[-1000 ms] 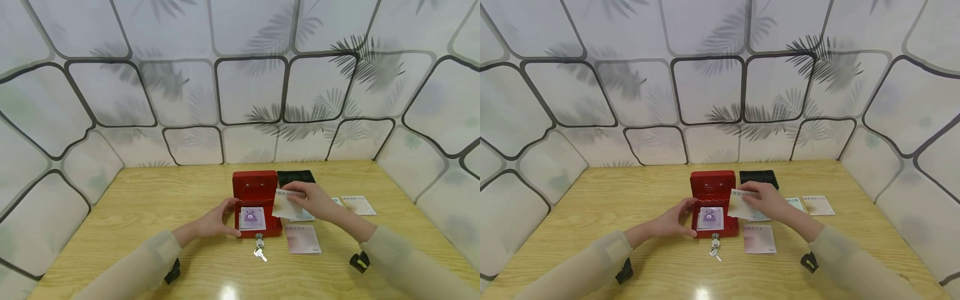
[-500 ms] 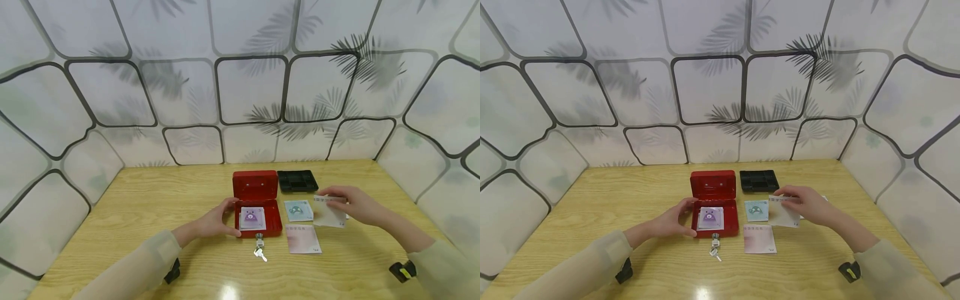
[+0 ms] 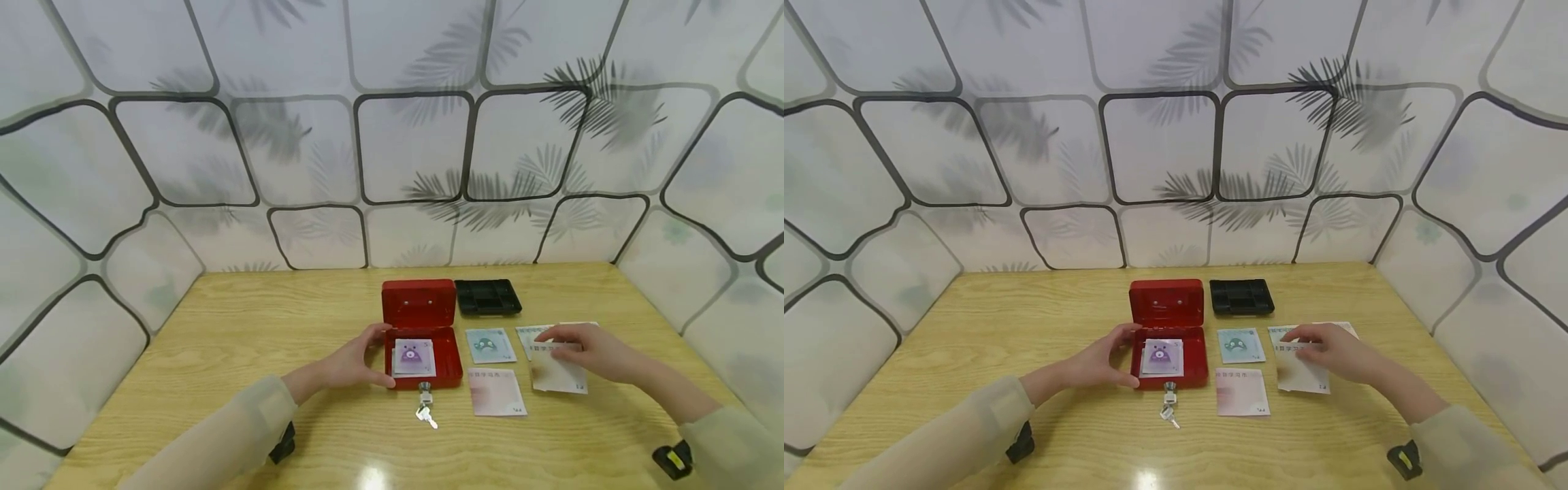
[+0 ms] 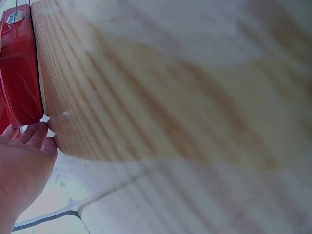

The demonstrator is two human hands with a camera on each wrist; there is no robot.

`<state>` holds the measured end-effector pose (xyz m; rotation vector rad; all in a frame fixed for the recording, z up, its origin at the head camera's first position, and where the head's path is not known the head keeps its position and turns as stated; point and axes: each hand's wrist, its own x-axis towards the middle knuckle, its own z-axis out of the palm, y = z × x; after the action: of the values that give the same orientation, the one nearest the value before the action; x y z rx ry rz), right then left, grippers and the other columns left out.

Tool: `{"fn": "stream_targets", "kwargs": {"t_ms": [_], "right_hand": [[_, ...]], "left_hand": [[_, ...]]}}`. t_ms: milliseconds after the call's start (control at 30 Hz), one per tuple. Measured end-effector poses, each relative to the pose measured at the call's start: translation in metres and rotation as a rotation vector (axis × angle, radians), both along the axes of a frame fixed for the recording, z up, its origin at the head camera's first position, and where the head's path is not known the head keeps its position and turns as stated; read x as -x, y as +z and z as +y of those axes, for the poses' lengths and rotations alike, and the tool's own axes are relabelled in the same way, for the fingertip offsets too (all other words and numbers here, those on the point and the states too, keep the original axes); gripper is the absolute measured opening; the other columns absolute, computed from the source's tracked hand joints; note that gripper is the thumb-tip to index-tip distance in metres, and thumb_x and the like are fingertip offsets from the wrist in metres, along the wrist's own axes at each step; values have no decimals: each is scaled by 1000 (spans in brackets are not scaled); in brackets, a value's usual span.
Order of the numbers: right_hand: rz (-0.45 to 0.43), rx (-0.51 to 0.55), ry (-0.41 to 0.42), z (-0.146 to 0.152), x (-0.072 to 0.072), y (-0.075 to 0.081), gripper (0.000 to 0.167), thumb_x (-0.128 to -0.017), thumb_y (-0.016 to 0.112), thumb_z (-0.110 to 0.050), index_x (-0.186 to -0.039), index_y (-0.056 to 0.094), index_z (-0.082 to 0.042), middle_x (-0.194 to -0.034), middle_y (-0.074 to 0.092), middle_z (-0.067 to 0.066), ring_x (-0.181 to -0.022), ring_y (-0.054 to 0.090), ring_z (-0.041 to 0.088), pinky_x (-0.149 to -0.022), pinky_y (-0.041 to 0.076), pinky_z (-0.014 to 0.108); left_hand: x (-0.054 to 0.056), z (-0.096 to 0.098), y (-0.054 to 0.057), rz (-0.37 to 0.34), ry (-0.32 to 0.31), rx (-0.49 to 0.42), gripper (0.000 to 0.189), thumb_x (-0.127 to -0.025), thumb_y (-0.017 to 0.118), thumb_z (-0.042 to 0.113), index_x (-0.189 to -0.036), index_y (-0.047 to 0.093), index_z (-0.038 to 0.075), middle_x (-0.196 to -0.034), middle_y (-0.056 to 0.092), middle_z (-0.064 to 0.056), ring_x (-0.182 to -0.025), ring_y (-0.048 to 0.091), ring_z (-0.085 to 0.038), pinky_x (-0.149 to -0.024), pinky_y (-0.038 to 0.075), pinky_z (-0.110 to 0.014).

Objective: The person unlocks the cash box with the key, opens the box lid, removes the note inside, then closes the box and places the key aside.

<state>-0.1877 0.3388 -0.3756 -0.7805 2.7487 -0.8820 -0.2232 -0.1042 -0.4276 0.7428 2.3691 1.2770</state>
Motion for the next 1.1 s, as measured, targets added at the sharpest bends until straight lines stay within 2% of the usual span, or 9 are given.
{"fn": "stream_targets", "kwargs": {"t_ms": [100,200,500,667,833,1100], "right_hand": [[-46,19,14,1,0,-8,27,-96,62,-17,-121,64,-5,-117,62,11,-102,58,13,-78,51,27],[-62,31,21,0,1,-15,26,-95,64,-15,-119,65,-4,-109,62,4,-93,54,5,-75,51,27],[15,-50,-37,0,0,-29,22,-87,72,-12,-109,70,-7,-98,63,-5,-87,56,7,-73,50,29],[10,-63,-73,-2,-1,-33,19,-82,76,-11,-100,72,-9,-95,66,-3,-84,56,9,-70,49,28],[1,-118,-133,-5,-2,-37,18,-80,79,-12,-96,71,-11,-93,66,-4,-82,54,12,-70,48,31],[40,-149,-154,-7,-2,-37,16,-79,80,-13,-92,71,-12,-89,65,-7,-79,55,11,-68,48,31]], "left_hand": [[0,0,1,2,-1,-1,91,-76,85,27,-146,30,9,-142,43,-12,-131,38,-30,-111,26,-49],[0,0,1,-2,-4,-4,91,-76,85,26,-146,30,9,-142,43,-12,-131,38,-30,-112,25,-49],[0,1,1,-4,-4,-12,91,-75,86,24,-146,30,9,-142,43,-12,-132,38,-30,-112,25,-49],[-1,1,1,-6,-2,-11,91,-75,86,24,-146,30,8,-142,43,-12,-132,38,-31,-112,24,-49],[-1,1,0,-8,6,-2,91,-75,86,25,-146,30,9,-142,43,-12,-132,38,-31,-112,24,-49],[0,0,0,-12,6,-6,90,-76,85,25,-146,31,10,-142,43,-11,-132,38,-30,-112,24,-50]]}}
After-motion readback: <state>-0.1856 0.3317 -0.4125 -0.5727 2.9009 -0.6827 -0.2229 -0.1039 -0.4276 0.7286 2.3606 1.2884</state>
